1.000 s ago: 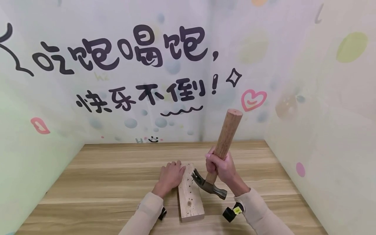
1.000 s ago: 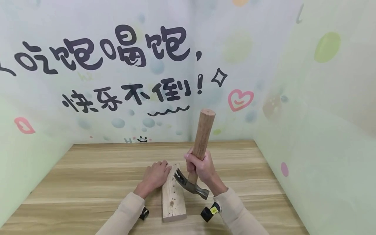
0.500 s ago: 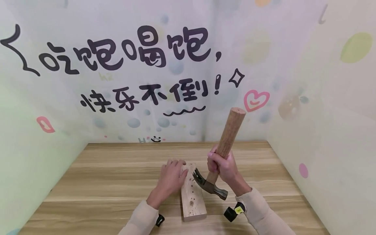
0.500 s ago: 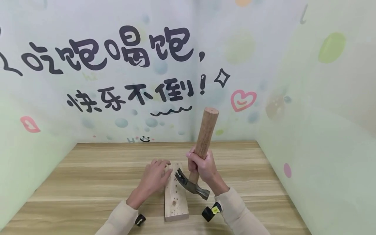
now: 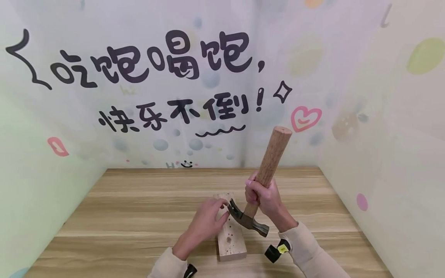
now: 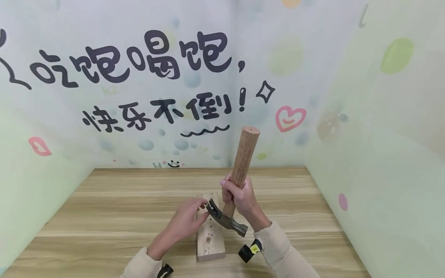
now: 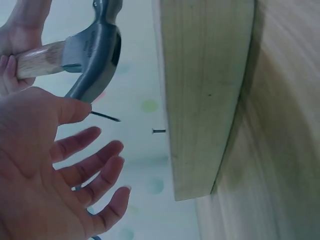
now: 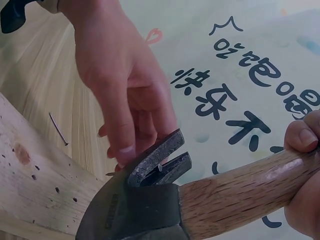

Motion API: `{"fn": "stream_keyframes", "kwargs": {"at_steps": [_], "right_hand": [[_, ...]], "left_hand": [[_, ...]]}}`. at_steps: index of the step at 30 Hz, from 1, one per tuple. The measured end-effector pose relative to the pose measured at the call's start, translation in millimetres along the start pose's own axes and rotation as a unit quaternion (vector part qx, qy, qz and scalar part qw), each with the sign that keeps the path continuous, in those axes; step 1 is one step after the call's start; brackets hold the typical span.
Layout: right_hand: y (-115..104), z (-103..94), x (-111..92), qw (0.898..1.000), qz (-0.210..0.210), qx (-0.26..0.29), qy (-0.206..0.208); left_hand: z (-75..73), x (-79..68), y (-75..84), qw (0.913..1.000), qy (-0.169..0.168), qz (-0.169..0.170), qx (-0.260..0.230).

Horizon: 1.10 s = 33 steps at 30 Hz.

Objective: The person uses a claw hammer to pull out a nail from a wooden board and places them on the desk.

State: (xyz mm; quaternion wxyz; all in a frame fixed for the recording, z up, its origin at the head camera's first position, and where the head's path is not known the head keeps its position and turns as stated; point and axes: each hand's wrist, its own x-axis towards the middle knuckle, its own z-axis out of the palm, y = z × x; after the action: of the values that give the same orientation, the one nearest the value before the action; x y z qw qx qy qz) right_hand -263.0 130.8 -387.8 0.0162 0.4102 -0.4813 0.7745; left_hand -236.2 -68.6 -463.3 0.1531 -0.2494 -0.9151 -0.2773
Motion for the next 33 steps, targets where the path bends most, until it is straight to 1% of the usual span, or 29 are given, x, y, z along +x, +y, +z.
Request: {"fn": "stream_keyframes", "kwargs": {"at_steps": [5, 10, 14, 20, 24, 27, 33], "right_hand": [[-0.4, 2.2, 0.3, 1.000, 0.001, 0.002, -0.002], [1.2, 3.4, -0.1, 1.000, -0.003, 0.002, 0.003], [2.1, 3.5, -0.6, 1.000, -0.002, 0.002, 0.006], [4.0, 1.8, -1.8, 1.000, 0.003, 0.008, 0.010], [5.6, 0.3, -2.9, 1.000, 0.007, 0.010, 0.017], [6.2, -0.4, -4.3, 1.000, 0.014, 0.013, 0.025], [6.7, -1.0, -6.2, 0.998, 0.031, 0.015, 0.045]], "left_hand": [[4.8, -1.7, 0.9, 0.9998, -0.018, 0.004, 0.008], [10.1, -1.6, -1.2, 0.9996, 0.000, 0.020, 0.019], [11.4, -1.4, -2.2, 0.9991, 0.013, 0.031, 0.026], [11.6, -3.1, -1.3, 0.9978, 0.022, 0.033, 0.054], [12.0, -4.2, -1.8, 0.9957, 0.034, 0.042, 0.075], [11.8, -4.2, -2.4, 0.9944, 0.044, 0.047, 0.083], [11.7, -4.5, -2.6, 0.9936, 0.050, 0.043, 0.092]]}}
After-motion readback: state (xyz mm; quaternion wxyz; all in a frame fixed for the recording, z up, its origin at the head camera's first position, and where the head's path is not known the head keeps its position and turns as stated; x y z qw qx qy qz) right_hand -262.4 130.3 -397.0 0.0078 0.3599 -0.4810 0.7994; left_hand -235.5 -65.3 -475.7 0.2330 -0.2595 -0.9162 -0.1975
